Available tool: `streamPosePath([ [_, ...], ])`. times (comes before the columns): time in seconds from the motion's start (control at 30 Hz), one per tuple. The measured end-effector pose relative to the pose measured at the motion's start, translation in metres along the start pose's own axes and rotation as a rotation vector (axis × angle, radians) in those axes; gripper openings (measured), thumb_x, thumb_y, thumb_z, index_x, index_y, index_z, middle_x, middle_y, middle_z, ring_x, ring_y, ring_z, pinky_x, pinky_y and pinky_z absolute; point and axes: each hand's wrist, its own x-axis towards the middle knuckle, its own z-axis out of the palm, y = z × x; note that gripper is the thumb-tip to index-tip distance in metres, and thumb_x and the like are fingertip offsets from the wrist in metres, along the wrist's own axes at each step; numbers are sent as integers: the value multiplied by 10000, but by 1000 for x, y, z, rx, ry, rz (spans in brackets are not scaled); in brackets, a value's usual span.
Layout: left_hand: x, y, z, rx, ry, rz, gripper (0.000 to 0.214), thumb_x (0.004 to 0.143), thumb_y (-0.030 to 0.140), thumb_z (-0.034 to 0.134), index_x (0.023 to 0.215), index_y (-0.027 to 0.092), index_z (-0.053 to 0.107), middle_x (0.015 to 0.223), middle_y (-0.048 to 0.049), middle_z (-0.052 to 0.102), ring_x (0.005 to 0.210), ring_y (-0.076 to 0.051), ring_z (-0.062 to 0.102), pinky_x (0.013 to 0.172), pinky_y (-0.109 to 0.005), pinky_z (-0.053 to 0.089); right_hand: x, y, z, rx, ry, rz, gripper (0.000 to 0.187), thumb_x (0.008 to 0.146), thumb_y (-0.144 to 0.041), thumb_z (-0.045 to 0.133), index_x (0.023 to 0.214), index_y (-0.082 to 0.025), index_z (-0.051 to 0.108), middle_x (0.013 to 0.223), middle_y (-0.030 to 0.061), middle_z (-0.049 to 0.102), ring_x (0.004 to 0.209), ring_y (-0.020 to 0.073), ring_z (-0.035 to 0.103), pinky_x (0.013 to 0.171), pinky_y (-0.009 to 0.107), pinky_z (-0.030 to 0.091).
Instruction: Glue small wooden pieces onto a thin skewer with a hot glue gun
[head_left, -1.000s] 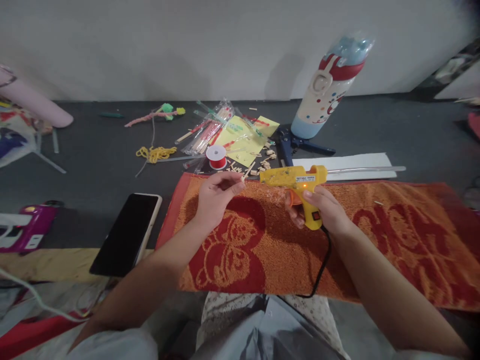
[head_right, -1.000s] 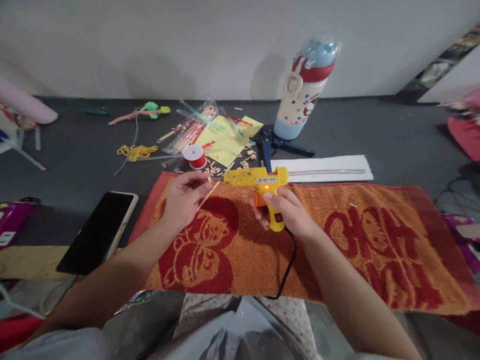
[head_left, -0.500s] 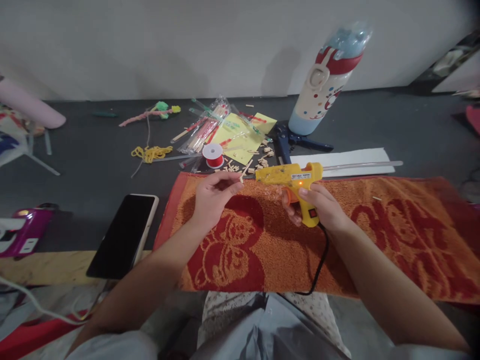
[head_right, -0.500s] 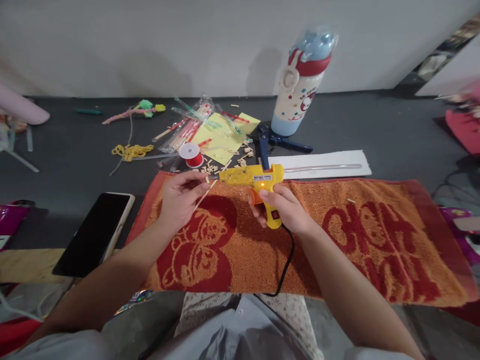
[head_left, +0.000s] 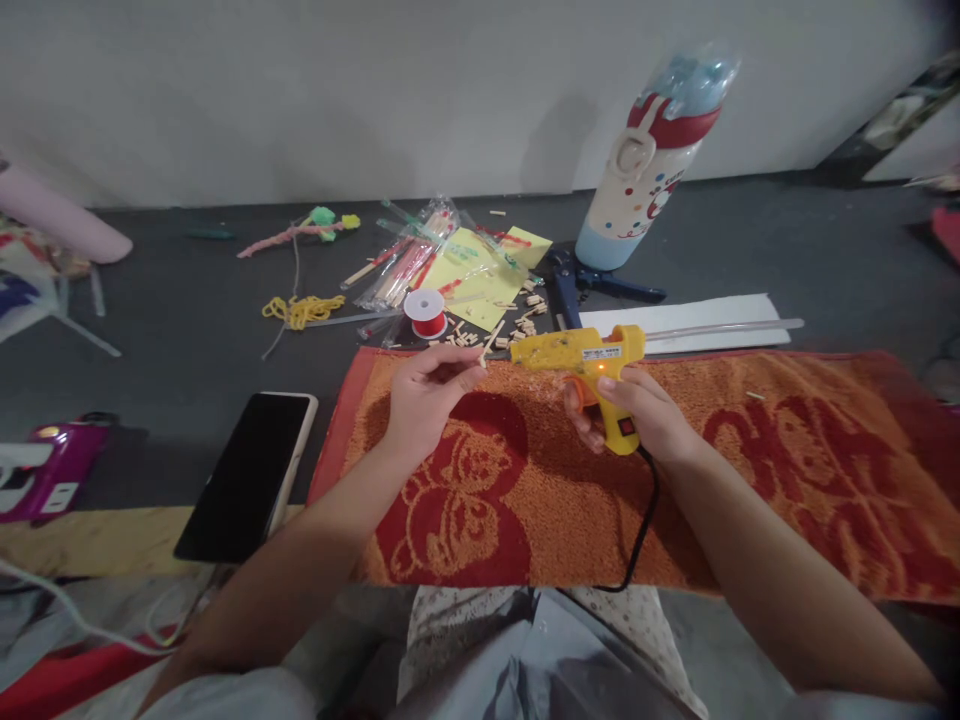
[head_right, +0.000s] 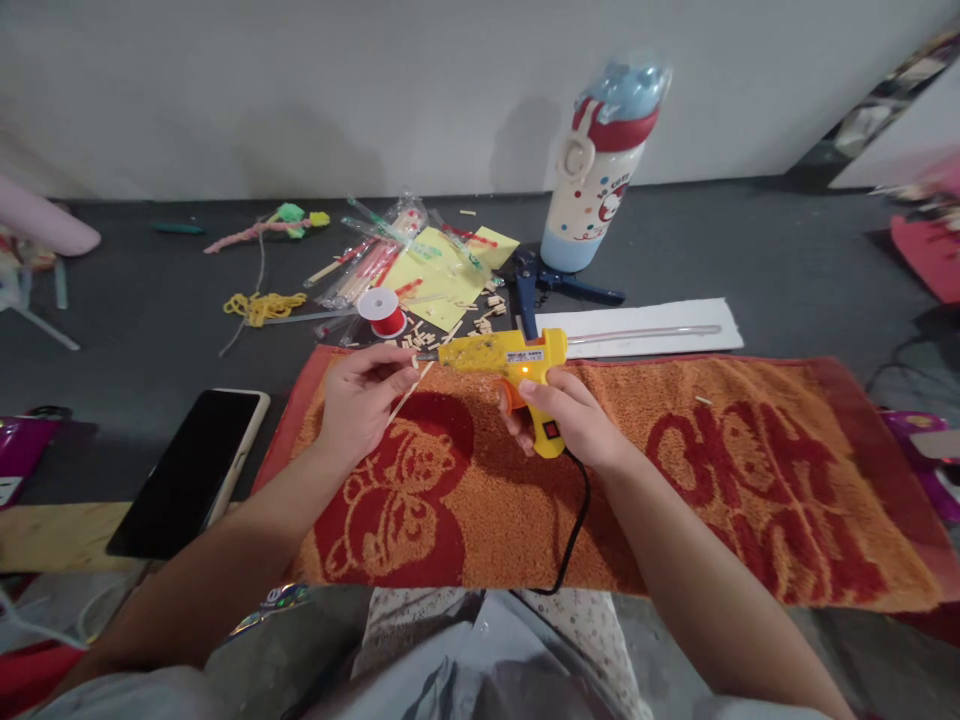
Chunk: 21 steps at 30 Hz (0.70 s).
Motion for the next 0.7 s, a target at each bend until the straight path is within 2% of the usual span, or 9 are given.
streamPosePath([
  [0.4, -1, 1, 0, 4, -5, 3, 186, 637, 256, 840, 809, 239, 772, 824, -9, 730, 747, -103, 644, 709, -233, 520, -1, -1, 0, -10, -2, 0, 379, 770, -526, 629, 723, -152, 581, 566, 7, 575, 411, 94, 516, 383, 215, 408],
  [0.7, 1, 3, 2, -14, 37, 2, 200, 602, 264, 858, 780, 233, 772, 791, -10, 725, 714, -97, 629, 664, -219, 508, -1, -2, 0, -5, -3, 25, 372, 761, -515, 637, 715, -147, 604, 568, 10, 586, 406, 96, 516, 387, 221, 403],
])
